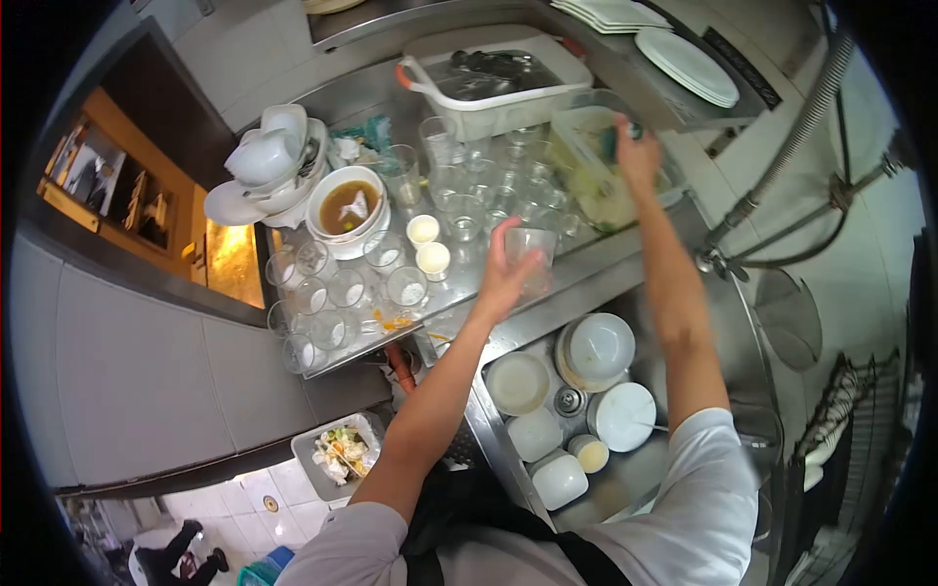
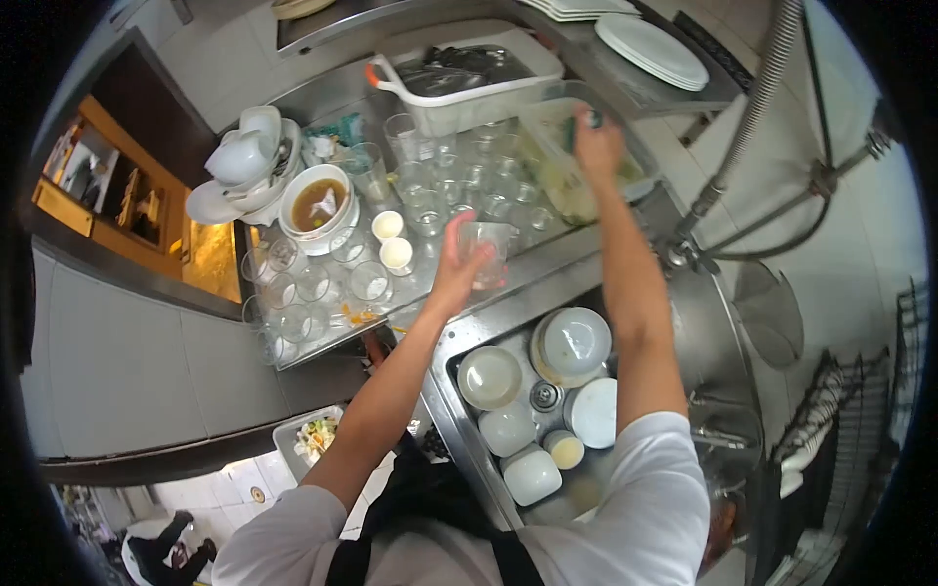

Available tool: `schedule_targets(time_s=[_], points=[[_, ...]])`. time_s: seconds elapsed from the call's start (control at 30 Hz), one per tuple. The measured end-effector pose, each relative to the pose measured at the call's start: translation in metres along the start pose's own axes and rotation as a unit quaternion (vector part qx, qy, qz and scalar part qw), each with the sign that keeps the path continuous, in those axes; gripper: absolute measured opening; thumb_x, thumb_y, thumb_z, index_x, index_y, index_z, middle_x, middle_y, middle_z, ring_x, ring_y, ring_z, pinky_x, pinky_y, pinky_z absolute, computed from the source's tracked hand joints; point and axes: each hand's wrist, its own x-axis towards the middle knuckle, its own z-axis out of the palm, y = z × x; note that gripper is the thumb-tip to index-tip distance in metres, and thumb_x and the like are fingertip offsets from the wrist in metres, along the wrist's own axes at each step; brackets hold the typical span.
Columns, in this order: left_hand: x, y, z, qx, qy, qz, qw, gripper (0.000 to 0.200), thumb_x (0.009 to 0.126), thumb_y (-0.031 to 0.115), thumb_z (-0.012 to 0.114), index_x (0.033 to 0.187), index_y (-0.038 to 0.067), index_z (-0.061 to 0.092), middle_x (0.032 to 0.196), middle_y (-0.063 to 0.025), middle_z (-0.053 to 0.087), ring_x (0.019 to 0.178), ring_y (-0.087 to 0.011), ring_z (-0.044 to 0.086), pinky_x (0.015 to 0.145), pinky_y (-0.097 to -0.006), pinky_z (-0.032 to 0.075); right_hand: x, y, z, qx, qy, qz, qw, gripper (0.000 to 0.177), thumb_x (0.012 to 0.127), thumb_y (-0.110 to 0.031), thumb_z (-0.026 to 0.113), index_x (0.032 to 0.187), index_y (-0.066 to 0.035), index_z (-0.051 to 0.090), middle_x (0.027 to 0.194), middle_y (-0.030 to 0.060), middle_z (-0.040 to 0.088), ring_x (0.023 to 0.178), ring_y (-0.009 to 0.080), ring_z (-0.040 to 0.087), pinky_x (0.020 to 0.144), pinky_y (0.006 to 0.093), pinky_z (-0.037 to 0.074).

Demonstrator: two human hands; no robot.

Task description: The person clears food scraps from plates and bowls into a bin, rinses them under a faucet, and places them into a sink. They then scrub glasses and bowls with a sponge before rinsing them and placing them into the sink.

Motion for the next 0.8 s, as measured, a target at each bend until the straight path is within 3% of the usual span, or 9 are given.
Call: schedule_targets(time_s=[0.03,0.1,0.2,0.27,0.37,0.43,0.53,0.6,0.8], points=[[0.013,-0.031,-0.027,0.268,0.086,0.240,0.929,0.060,0.079,0.021,0.080,0.125,0.009,0.043,0.099,-0.0119,0.058,0.080,-0.0277,0.062,0.073,-0.0382,0.053,0.015,-0.004,-0.026,-0.093,-0.177,0.052,0.979,0.067,0.091,-0.053,0.052,0.132,-0.001,0.051,0.114,0.0280,0.063,0.114,0.0436,0.058,0.095,0.0527,0.045],[-0.004,-0.011,-0.048,0.456,0.104,0.182,0.865,0.050,0.073,0.023,0.083,0.108,0.007,0.051,0.100,-0.0126,0.058,0.081,-0.0293,0.059,0.073,-0.0389,0.050,0.026,0.114,0.031,-0.277,-0.220,-0.130,0.926,0.058,0.092,-0.046,0.051,0.136,-0.009,0.050,0.130,0.0260,0.055,0.124,0.0418,0.050,0.102,0.0507,0.041],[-0.013,0.004,-0.084,0.636,0.088,0.203,0.739,0.040,0.063,0.032,0.087,0.070,0.007,0.057,0.109,-0.0123,0.059,0.096,-0.0310,0.053,0.084,-0.0437,0.042,0.024,0.145,0.066,-0.325,-0.390,-0.074,0.858,0.046,0.093,-0.035,0.049,0.133,-0.011,0.052,0.141,0.0237,0.046,0.129,0.0413,0.045,0.105,0.0503,0.038],[-0.020,0.010,-0.098,0.716,0.070,0.279,0.636,0.042,0.062,0.037,0.086,0.063,0.007,0.057,0.113,-0.0111,0.060,0.107,-0.0310,0.049,0.092,-0.0470,0.037,0.008,0.096,0.050,-0.212,-0.335,0.015,0.918,0.044,0.089,-0.023,0.053,0.131,-0.010,0.053,0.132,0.0240,0.054,0.125,0.0411,0.049,0.102,0.0486,0.041],[-0.025,0.010,-0.114,0.754,0.039,0.240,0.611,0.041,0.064,0.046,0.082,0.068,0.007,0.066,0.123,-0.0091,0.057,0.117,-0.0309,0.044,0.103,-0.0537,0.028,-0.035,-0.030,-0.012,0.037,-0.236,0.004,0.971,0.042,0.085,-0.010,0.054,0.127,-0.007,0.055,0.125,0.0232,0.058,0.118,0.0422,0.052,0.097,0.0491,0.043],[-0.029,0.012,-0.118,0.767,0.036,0.221,0.601,0.039,0.065,0.044,0.081,0.072,0.008,0.069,0.128,-0.0089,0.055,0.121,-0.0316,0.042,0.105,-0.0556,0.026,-0.086,-0.070,-0.001,0.138,-0.081,-0.238,0.958,0.054,0.072,0.004,0.055,0.124,-0.010,0.058,0.114,0.0171,0.062,0.107,0.0385,0.054,0.097,0.0447,0.043],[-0.039,0.019,-0.120,0.796,0.031,0.178,0.578,0.034,0.066,0.037,0.080,0.080,0.008,0.072,0.136,-0.0104,0.049,0.127,-0.0336,0.039,0.107,-0.0586,0.024,-0.167,-0.135,0.014,0.168,-0.231,-0.331,0.899,0.053,0.072,0.004,0.056,0.123,-0.009,0.059,0.121,0.0153,0.061,0.114,0.0347,0.055,0.096,0.0465,0.046],[-0.045,0.027,-0.117,0.834,0.019,0.134,0.535,0.032,0.067,0.030,0.078,0.089,0.008,0.072,0.140,-0.0131,0.045,0.131,-0.0354,0.037,0.106,-0.0602,0.024,-0.204,-0.164,0.040,-0.026,-0.392,-0.280,0.876,0.041,0.077,-0.006,0.061,0.118,-0.004,0.062,0.119,0.0182,0.063,0.115,0.0367,0.057,0.091,0.0458,0.051],[-0.053,0.050,-0.106,0.722,0.068,0.233,0.648,0.050,0.072,0.024,0.074,0.119,0.010,0.062,0.144,-0.0211,0.040,0.131,-0.0402,0.036,0.107,-0.0566,0.028,-0.197,-0.174,0.099,-0.094,-0.560,-0.145,0.810,0.033,0.080,-0.021,0.068,0.108,-0.002,0.068,0.113,0.0203,0.067,0.107,0.0401,0.063,0.088,0.0488,0.053]])
